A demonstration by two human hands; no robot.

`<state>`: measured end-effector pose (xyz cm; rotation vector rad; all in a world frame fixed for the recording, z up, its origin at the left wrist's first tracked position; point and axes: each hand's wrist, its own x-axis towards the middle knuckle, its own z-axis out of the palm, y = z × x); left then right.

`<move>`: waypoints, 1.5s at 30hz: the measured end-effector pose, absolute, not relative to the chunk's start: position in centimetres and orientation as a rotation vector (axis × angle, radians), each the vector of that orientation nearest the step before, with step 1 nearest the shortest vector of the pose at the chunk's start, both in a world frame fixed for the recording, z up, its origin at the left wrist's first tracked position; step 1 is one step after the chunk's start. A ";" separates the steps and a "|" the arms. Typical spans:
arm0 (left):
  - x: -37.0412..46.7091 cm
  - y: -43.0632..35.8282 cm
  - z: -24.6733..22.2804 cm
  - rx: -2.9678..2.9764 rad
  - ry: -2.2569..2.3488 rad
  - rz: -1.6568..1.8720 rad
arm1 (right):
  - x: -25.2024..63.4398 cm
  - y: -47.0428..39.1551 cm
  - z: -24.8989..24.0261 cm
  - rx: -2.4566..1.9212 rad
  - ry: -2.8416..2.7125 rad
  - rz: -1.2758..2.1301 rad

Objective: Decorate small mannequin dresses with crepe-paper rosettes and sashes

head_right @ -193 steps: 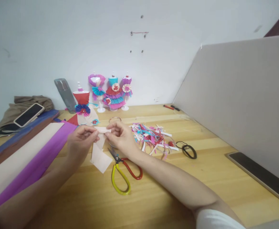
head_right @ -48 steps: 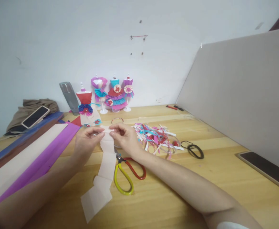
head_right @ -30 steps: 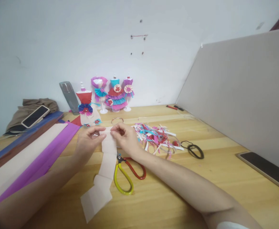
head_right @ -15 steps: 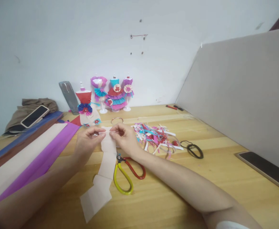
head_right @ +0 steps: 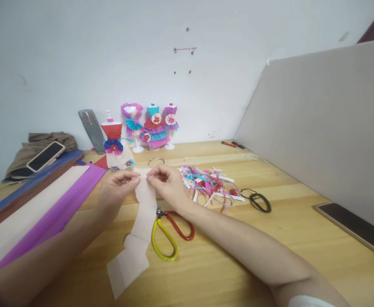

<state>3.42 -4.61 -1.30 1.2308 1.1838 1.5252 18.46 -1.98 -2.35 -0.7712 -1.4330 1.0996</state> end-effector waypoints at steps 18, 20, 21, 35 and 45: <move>3.8 -5.1 -1.0 1.080 1.090 1.576 | 18.2 -2.4 -2.0 -0.802 -1.298 1.101; 3.8 -5.1 -0.9 1.088 1.090 1.586 | 18.2 -2.4 -2.0 -0.804 -1.282 1.127; 3.8 -5.2 -0.9 1.094 1.094 1.591 | 18.2 -2.4 -1.9 -0.803 -1.271 1.144; 3.8 -5.2 -0.8 1.198 1.168 1.627 | 18.0 -2.6 -2.0 -0.829 -1.203 1.203; 3.8 -4.9 -1.4 1.249 1.176 1.651 | 18.1 -2.4 -2.3 -0.777 -1.323 1.070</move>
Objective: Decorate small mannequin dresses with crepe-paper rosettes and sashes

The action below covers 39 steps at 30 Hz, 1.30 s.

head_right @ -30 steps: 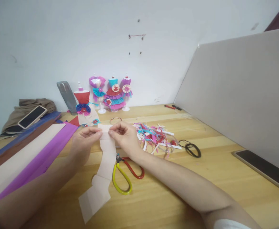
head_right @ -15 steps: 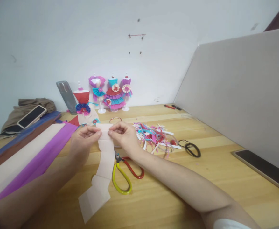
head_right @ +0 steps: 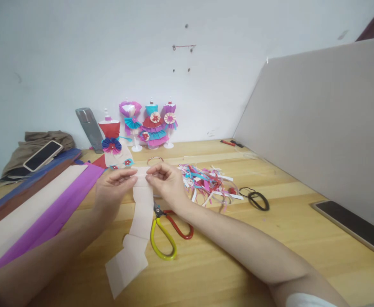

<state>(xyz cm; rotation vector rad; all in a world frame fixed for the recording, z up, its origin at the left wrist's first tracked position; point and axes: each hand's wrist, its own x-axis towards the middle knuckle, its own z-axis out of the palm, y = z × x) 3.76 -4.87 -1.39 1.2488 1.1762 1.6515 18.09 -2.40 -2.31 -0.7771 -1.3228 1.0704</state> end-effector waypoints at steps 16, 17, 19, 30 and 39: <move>2.8 -4.6 -2.2 1.773 1.218 1.761 | 18.5 -2.0 -3.3 -0.781 -1.500 0.820; 2.8 -4.5 -2.3 1.771 1.223 1.759 | 18.5 -2.0 -3.3 -0.782 -1.511 0.807; 2.9 -4.5 -2.5 1.729 1.236 1.745 | 18.5 -2.0 -3.4 -0.791 -1.523 0.796; 3.7 -4.5 -1.8 1.221 1.213 1.638 | 18.4 -1.9 -3.3 -0.818 -1.471 0.881; 3.9 -4.8 -1.7 1.177 1.188 1.607 | 18.3 -2.0 -3.0 -0.807 -1.413 0.914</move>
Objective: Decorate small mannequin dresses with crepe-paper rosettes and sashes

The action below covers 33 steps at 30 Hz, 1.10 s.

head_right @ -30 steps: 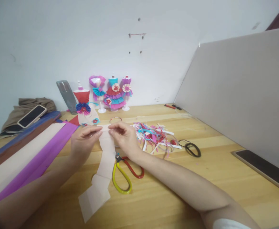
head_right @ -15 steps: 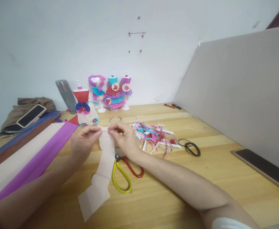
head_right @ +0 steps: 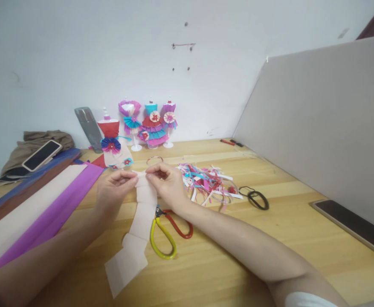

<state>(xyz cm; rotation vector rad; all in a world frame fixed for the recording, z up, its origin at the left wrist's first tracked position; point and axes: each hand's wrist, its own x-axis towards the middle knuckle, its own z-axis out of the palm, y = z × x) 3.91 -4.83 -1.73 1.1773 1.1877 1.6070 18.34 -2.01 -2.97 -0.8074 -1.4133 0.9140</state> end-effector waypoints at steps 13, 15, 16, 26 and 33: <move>4.0 -5.2 -1.5 1.188 1.178 1.687 | 18.3 -2.4 -2.6 -0.785 -1.389 0.926; 4.0 -5.2 -1.5 1.187 1.180 1.676 | 18.4 -2.3 -2.6 -0.772 -1.404 0.926; 4.0 -5.2 -1.4 1.186 1.185 1.665 | 18.4 -2.3 -2.6 -0.771 -1.408 0.929; 3.8 -4.8 -1.8 1.260 1.150 1.639 | 18.2 -2.1 -3.1 -0.810 -1.411 0.966; 3.8 -4.8 -1.8 1.298 1.159 1.620 | 18.2 -2.2 -3.0 -0.809 -1.436 1.003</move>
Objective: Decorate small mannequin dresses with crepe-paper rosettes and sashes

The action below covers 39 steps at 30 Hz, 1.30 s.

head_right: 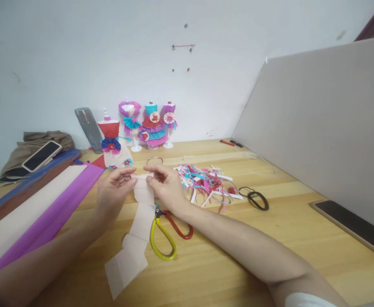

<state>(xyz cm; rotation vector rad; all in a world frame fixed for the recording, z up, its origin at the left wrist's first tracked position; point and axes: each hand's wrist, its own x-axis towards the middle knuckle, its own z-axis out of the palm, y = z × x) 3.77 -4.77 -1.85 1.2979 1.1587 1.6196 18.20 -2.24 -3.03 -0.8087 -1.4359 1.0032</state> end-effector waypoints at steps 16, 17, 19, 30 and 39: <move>3.8 -4.6 -2.8 1.397 1.165 1.673 | 18.5 -2.5 -2.9 -0.742 -1.585 0.938; 3.8 -4.6 -2.9 1.405 1.165 1.671 | 18.5 -2.4 -2.9 -0.742 -1.592 0.928; 3.8 -4.6 -3.0 1.417 1.168 1.667 | 18.5 -2.3 -3.1 -0.743 -1.602 0.898; 3.4 -4.1 -4.2 1.638 1.245 1.708 | 18.6 -2.2 -3.4 -0.785 -1.734 0.629; 3.2 -3.9 -4.6 1.597 1.256 1.603 | 18.8 -2.3 -3.0 -0.829 -1.837 0.501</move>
